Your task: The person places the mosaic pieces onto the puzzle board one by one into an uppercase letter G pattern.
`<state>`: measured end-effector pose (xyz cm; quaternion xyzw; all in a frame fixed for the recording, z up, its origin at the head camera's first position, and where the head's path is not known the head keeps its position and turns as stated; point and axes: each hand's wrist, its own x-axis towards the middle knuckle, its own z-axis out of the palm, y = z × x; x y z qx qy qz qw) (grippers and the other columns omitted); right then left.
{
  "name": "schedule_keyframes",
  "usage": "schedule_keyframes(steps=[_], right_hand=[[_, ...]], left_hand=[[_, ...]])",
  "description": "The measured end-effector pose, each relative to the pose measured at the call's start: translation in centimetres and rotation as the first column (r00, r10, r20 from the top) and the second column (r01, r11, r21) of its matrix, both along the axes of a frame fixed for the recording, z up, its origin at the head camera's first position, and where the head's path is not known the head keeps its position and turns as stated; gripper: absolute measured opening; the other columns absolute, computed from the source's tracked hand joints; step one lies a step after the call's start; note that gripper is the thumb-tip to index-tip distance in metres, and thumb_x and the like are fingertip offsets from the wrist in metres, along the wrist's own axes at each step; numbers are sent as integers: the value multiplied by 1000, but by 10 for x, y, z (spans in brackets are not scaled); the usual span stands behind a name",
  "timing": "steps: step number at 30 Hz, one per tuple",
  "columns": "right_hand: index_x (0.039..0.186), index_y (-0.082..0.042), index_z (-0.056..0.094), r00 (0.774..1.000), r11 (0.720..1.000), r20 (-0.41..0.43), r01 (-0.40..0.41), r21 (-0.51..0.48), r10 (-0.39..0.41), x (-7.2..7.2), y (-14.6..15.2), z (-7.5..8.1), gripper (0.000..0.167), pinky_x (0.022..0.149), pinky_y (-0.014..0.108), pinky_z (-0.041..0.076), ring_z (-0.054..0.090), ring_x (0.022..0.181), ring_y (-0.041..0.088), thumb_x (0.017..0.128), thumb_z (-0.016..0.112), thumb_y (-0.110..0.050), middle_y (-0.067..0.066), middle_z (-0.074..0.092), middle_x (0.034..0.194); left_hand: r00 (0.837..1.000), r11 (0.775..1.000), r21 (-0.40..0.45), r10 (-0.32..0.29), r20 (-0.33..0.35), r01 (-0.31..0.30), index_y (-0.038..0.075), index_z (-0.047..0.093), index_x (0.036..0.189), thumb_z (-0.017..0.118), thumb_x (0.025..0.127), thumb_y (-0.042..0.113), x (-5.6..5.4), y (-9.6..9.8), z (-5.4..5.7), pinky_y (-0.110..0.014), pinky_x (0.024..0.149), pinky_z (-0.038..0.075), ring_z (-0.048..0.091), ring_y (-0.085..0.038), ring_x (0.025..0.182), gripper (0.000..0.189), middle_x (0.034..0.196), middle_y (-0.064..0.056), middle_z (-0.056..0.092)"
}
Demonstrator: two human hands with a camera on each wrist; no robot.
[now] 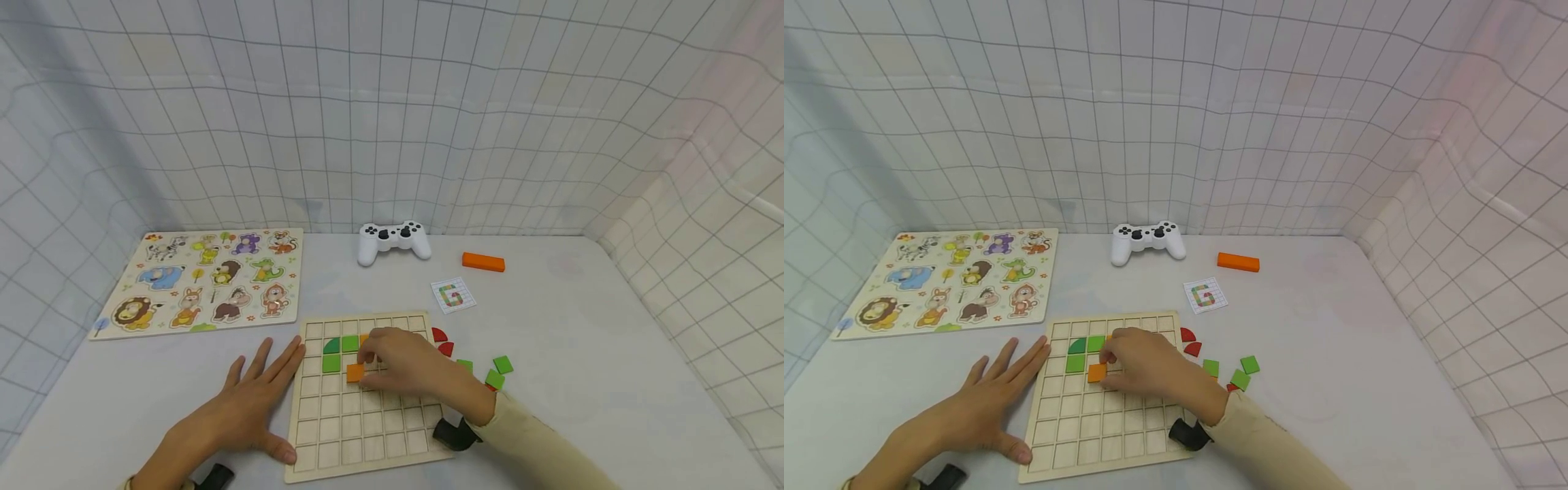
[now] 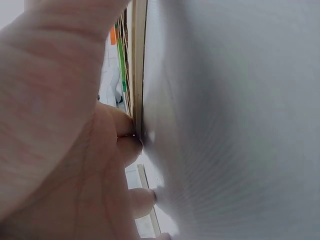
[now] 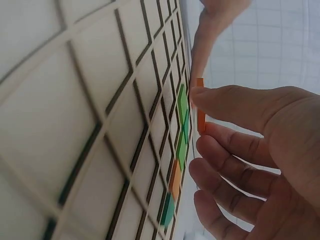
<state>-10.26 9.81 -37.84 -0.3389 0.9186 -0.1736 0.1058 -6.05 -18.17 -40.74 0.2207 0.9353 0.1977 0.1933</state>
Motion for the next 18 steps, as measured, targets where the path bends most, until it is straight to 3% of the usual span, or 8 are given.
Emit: schedule_keyframes(steps=[8,18], right_hand=[[102,-22,74,999,998,-46,-21,62,24,3,-32,-3,17,73,18,49,56,84,1,87,75,-31,-13,63,95],[100,-22,75,995,994,-90,-24,105,34,5,-42,-11,19,66,17,47,56,77,1,84,78,-32,-12,64,93]], left_hand=[[1000,1000,8,-3,4,3,14,8,163,80,46,75,-1,0,0,-79,109,-2,-7,-53,150,150,170,-9,1],[1000,1000,5,-2,9,2,15,8,163,80,46,74,0,0,1,-80,108,-1,-6,-54,150,150,170,-8,0]])
